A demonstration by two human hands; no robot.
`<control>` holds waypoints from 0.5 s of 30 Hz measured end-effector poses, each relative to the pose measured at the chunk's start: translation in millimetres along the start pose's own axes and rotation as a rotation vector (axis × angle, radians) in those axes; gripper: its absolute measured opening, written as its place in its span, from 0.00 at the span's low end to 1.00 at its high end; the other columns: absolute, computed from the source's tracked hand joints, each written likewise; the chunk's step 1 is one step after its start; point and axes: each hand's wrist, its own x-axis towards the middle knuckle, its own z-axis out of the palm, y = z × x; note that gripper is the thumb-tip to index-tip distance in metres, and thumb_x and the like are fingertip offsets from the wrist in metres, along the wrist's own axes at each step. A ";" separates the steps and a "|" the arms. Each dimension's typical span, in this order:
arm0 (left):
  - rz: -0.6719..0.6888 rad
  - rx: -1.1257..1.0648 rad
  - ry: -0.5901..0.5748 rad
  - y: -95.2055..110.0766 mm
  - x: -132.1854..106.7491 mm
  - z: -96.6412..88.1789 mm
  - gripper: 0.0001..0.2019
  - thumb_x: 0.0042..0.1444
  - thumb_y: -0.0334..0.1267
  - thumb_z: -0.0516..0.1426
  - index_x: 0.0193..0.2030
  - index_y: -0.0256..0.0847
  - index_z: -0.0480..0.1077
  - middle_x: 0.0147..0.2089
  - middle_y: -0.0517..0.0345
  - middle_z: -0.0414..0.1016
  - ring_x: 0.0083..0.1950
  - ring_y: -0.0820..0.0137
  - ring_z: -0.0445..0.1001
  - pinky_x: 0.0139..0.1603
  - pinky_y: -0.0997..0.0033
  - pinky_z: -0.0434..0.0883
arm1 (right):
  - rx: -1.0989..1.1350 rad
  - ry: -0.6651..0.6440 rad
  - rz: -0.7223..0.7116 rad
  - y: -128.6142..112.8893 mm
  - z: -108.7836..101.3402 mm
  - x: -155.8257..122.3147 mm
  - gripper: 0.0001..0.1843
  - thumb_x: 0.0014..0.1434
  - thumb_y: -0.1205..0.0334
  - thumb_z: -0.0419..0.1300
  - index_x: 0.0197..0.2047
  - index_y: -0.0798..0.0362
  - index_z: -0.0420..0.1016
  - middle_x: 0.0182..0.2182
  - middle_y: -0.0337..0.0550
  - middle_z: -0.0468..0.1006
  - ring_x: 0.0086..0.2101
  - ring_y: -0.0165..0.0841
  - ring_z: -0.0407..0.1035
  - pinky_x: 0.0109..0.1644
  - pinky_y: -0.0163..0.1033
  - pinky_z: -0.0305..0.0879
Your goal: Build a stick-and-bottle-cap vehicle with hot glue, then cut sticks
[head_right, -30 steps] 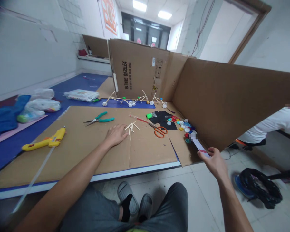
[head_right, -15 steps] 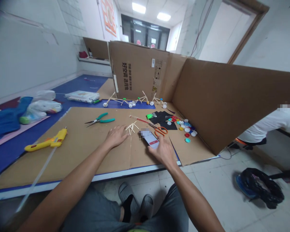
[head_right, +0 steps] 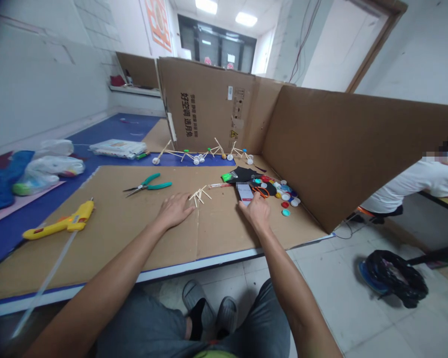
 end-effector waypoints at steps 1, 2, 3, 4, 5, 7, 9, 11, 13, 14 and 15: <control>0.003 0.000 0.003 -0.2 0.0 0.4 0.26 0.63 0.48 0.53 0.66 0.42 0.63 0.65 0.43 0.69 0.63 0.51 0.68 0.60 0.52 0.65 | -0.008 0.009 -0.004 2.4 0.5 2.4 0.30 0.59 0.42 0.59 0.52 0.58 0.66 0.41 0.63 0.80 0.45 0.52 0.75 0.45 0.45 0.65; 0.006 0.001 0.005 -0.4 0.0 0.7 0.26 0.63 0.48 0.53 0.66 0.42 0.63 0.65 0.43 0.69 0.63 0.51 0.68 0.60 0.53 0.65 | -0.014 0.014 -0.010 4.9 1.1 4.2 0.30 0.59 0.41 0.59 0.52 0.59 0.66 0.41 0.64 0.80 0.45 0.52 0.75 0.45 0.46 0.65; 0.009 0.004 0.004 -0.5 0.1 0.9 0.26 0.63 0.48 0.53 0.66 0.42 0.64 0.65 0.43 0.70 0.63 0.51 0.68 0.60 0.53 0.65 | -0.018 0.014 -0.012 7.4 1.7 5.6 0.31 0.58 0.41 0.60 0.53 0.59 0.66 0.42 0.64 0.80 0.45 0.53 0.75 0.45 0.46 0.65; 0.012 0.007 0.002 -0.6 0.1 1.0 0.26 0.63 0.48 0.53 0.66 0.42 0.64 0.65 0.43 0.70 0.63 0.51 0.68 0.60 0.53 0.65 | -0.019 0.012 -0.010 9.8 2.5 6.5 0.32 0.59 0.41 0.60 0.53 0.60 0.66 0.42 0.65 0.80 0.45 0.53 0.75 0.45 0.46 0.65; 0.014 0.010 0.002 -0.7 0.1 0.9 0.26 0.63 0.49 0.53 0.66 0.42 0.64 0.65 0.43 0.70 0.63 0.51 0.68 0.60 0.53 0.65 | -0.019 0.005 -0.010 12.1 3.2 7.1 0.33 0.59 0.40 0.60 0.54 0.60 0.65 0.42 0.66 0.79 0.45 0.53 0.75 0.45 0.47 0.65; 0.018 0.014 0.005 -0.9 0.0 0.6 0.26 0.63 0.49 0.53 0.66 0.42 0.64 0.64 0.43 0.70 0.63 0.51 0.68 0.60 0.53 0.65 | -0.010 -0.009 -0.022 17.0 5.2 7.5 0.35 0.59 0.38 0.60 0.55 0.61 0.65 0.44 0.68 0.78 0.45 0.54 0.75 0.45 0.47 0.65; 0.020 0.015 0.011 -1.1 0.0 0.3 0.26 0.63 0.49 0.53 0.66 0.42 0.64 0.64 0.43 0.70 0.63 0.51 0.68 0.59 0.53 0.65 | 0.015 -0.012 -0.062 23.6 7.8 7.9 0.38 0.58 0.36 0.59 0.57 0.61 0.65 0.48 0.69 0.76 0.47 0.54 0.74 0.46 0.48 0.65; 0.018 0.017 0.008 -1.3 0.0 0.0 0.26 0.63 0.49 0.53 0.66 0.42 0.64 0.64 0.43 0.71 0.62 0.51 0.69 0.59 0.53 0.66 | 0.076 0.010 -0.129 32.4 11.1 9.0 0.39 0.59 0.36 0.58 0.60 0.59 0.64 0.54 0.67 0.73 0.51 0.53 0.71 0.49 0.48 0.65; 0.020 0.020 0.002 -1.4 0.1 0.0 0.26 0.63 0.49 0.53 0.65 0.42 0.64 0.63 0.43 0.71 0.62 0.51 0.69 0.59 0.53 0.66 | 0.164 0.056 -0.215 42.4 14.5 10.9 0.34 0.61 0.41 0.58 0.61 0.57 0.64 0.57 0.62 0.71 0.54 0.51 0.68 0.54 0.48 0.64; 0.023 0.020 0.001 -1.5 0.1 0.0 0.26 0.63 0.49 0.53 0.65 0.42 0.65 0.63 0.43 0.71 0.62 0.52 0.69 0.59 0.53 0.66 | 0.208 0.079 -0.257 46.9 16.1 12.0 0.31 0.62 0.45 0.57 0.60 0.57 0.65 0.57 0.60 0.72 0.54 0.49 0.67 0.56 0.48 0.63; 0.026 0.020 0.003 -1.6 0.1 0.1 0.26 0.63 0.49 0.53 0.65 0.42 0.65 0.63 0.44 0.71 0.62 0.52 0.69 0.59 0.53 0.66 | 0.247 0.096 -0.296 50.9 17.6 13.1 0.27 0.63 0.48 0.56 0.59 0.57 0.67 0.56 0.58 0.73 0.55 0.48 0.67 0.57 0.48 0.62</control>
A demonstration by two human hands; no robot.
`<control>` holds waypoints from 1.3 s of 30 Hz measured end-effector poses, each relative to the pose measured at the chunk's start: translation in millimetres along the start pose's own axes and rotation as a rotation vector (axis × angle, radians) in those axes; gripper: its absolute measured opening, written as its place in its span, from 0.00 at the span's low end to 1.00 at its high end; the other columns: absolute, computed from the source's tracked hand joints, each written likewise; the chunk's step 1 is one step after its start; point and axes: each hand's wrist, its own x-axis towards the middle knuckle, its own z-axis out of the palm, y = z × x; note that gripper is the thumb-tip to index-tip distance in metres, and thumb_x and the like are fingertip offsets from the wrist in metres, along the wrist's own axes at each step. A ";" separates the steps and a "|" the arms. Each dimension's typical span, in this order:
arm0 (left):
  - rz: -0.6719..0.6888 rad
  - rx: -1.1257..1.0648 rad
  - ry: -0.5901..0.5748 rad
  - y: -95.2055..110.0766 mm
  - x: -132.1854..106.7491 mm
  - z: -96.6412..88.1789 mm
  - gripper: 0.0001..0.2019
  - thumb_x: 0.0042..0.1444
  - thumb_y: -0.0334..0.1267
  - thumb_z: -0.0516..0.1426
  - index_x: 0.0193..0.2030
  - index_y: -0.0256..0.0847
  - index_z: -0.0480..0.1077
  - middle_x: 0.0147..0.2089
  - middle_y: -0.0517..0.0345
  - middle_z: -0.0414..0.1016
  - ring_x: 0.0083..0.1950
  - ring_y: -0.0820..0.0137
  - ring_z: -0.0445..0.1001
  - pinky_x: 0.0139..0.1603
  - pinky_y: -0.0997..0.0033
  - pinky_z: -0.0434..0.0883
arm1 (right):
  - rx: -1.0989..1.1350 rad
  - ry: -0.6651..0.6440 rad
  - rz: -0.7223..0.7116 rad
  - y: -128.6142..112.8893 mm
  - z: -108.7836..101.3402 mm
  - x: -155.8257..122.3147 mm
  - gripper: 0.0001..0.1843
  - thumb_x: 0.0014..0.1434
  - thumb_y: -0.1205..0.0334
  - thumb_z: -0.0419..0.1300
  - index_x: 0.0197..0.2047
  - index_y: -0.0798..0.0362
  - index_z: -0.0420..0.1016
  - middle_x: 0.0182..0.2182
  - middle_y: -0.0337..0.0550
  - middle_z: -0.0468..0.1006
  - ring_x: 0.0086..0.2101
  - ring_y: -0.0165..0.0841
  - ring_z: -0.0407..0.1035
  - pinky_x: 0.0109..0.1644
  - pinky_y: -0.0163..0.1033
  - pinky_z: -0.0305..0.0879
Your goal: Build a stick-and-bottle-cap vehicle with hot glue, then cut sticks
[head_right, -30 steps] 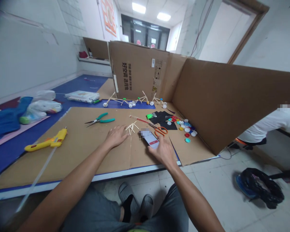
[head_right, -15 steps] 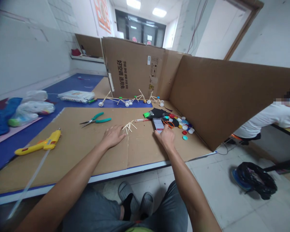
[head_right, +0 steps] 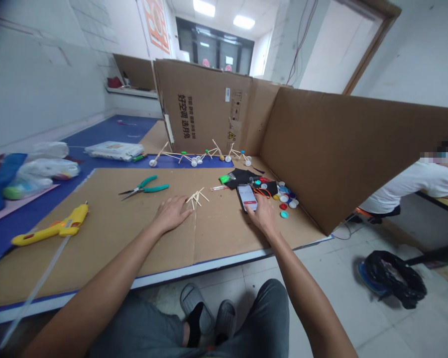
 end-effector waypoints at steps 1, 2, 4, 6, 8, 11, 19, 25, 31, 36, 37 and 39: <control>0.003 0.001 0.003 -0.1 0.0 0.1 0.26 0.63 0.49 0.53 0.65 0.42 0.65 0.63 0.44 0.71 0.62 0.52 0.69 0.59 0.54 0.66 | 0.030 0.008 -0.033 3.5 0.5 -0.2 0.25 0.63 0.50 0.56 0.57 0.57 0.68 0.54 0.57 0.74 0.55 0.47 0.67 0.58 0.48 0.61; 0.005 0.002 0.007 -0.2 -0.1 0.2 0.26 0.63 0.48 0.53 0.65 0.42 0.65 0.63 0.44 0.71 0.62 0.52 0.69 0.59 0.54 0.66 | 0.053 0.008 -0.057 6.2 1.2 -0.4 0.23 0.62 0.52 0.55 0.56 0.57 0.69 0.53 0.56 0.75 0.54 0.47 0.67 0.59 0.48 0.60; 0.005 0.008 0.010 -0.4 -0.2 0.2 0.26 0.63 0.48 0.53 0.65 0.42 0.65 0.62 0.44 0.72 0.61 0.52 0.69 0.59 0.54 0.66 | 0.075 -0.009 -0.084 9.2 2.7 -0.9 0.21 0.61 0.53 0.56 0.54 0.56 0.70 0.52 0.55 0.76 0.54 0.47 0.66 0.59 0.49 0.59; 0.003 0.010 0.006 -0.5 -0.2 0.2 0.25 0.63 0.48 0.53 0.65 0.41 0.65 0.63 0.44 0.72 0.62 0.52 0.69 0.59 0.54 0.66 | 0.079 -0.028 -0.087 10.2 4.3 -1.6 0.21 0.60 0.53 0.56 0.53 0.55 0.70 0.52 0.55 0.76 0.55 0.48 0.66 0.59 0.50 0.59; 0.002 0.009 -0.002 -0.5 -0.1 0.1 0.25 0.63 0.48 0.53 0.65 0.41 0.65 0.63 0.44 0.71 0.62 0.52 0.69 0.59 0.54 0.66 | 0.077 -0.040 -0.081 10.6 5.6 -2.6 0.21 0.61 0.53 0.56 0.53 0.55 0.70 0.52 0.55 0.76 0.55 0.48 0.66 0.59 0.50 0.59; -0.002 0.008 -0.011 -0.3 -0.1 0.1 0.26 0.63 0.49 0.52 0.65 0.42 0.64 0.63 0.44 0.71 0.63 0.52 0.69 0.60 0.53 0.66 | 0.060 -0.056 -0.084 10.8 6.5 -3.9 0.21 0.61 0.52 0.55 0.54 0.55 0.69 0.53 0.55 0.75 0.56 0.48 0.65 0.59 0.51 0.58; 0.007 -0.006 -0.007 -2.5 0.1 2.6 0.27 0.63 0.49 0.52 0.66 0.42 0.64 0.64 0.44 0.71 0.63 0.51 0.69 0.59 0.52 0.66 | 0.011 -0.089 -0.057 9.0 6.1 -3.2 0.21 0.61 0.51 0.55 0.53 0.54 0.68 0.53 0.54 0.75 0.55 0.48 0.66 0.58 0.49 0.58; 0.015 0.006 0.002 -4.8 1.2 5.6 0.27 0.64 0.50 0.51 0.66 0.40 0.63 0.64 0.43 0.71 0.62 0.51 0.69 0.59 0.53 0.66 | 0.011 -0.088 -0.044 6.3 4.5 -4.7 0.22 0.62 0.50 0.55 0.53 0.55 0.68 0.53 0.54 0.75 0.54 0.49 0.66 0.57 0.50 0.58; 0.005 0.011 0.000 -4.7 1.3 6.1 0.27 0.63 0.50 0.52 0.66 0.42 0.64 0.64 0.44 0.71 0.62 0.52 0.69 0.59 0.54 0.66 | 0.021 -0.086 -0.041 7.5 7.3 -4.8 0.21 0.61 0.51 0.56 0.53 0.54 0.69 0.53 0.54 0.75 0.54 0.48 0.66 0.57 0.49 0.58; 0.008 -0.007 0.004 -4.7 0.9 6.1 0.27 0.63 0.50 0.52 0.66 0.42 0.63 0.64 0.44 0.70 0.63 0.51 0.69 0.59 0.53 0.66 | 0.031 -0.083 -0.035 6.6 7.2 -4.8 0.20 0.60 0.51 0.56 0.52 0.53 0.69 0.53 0.54 0.75 0.55 0.48 0.66 0.57 0.50 0.59; 0.009 -0.008 0.006 -4.7 0.7 6.0 0.27 0.63 0.49 0.52 0.66 0.42 0.63 0.64 0.44 0.70 0.63 0.51 0.69 0.59 0.53 0.66 | 0.032 -0.080 -0.034 6.2 7.0 -4.9 0.20 0.60 0.51 0.56 0.52 0.53 0.69 0.53 0.53 0.75 0.55 0.48 0.66 0.57 0.50 0.59; 0.009 -0.008 0.007 -4.4 0.5 5.8 0.27 0.63 0.49 0.52 0.66 0.42 0.63 0.64 0.44 0.70 0.62 0.52 0.69 0.59 0.54 0.66 | 0.030 -0.077 -0.035 5.7 6.7 -5.2 0.20 0.61 0.50 0.56 0.52 0.53 0.69 0.52 0.53 0.76 0.55 0.48 0.66 0.57 0.50 0.59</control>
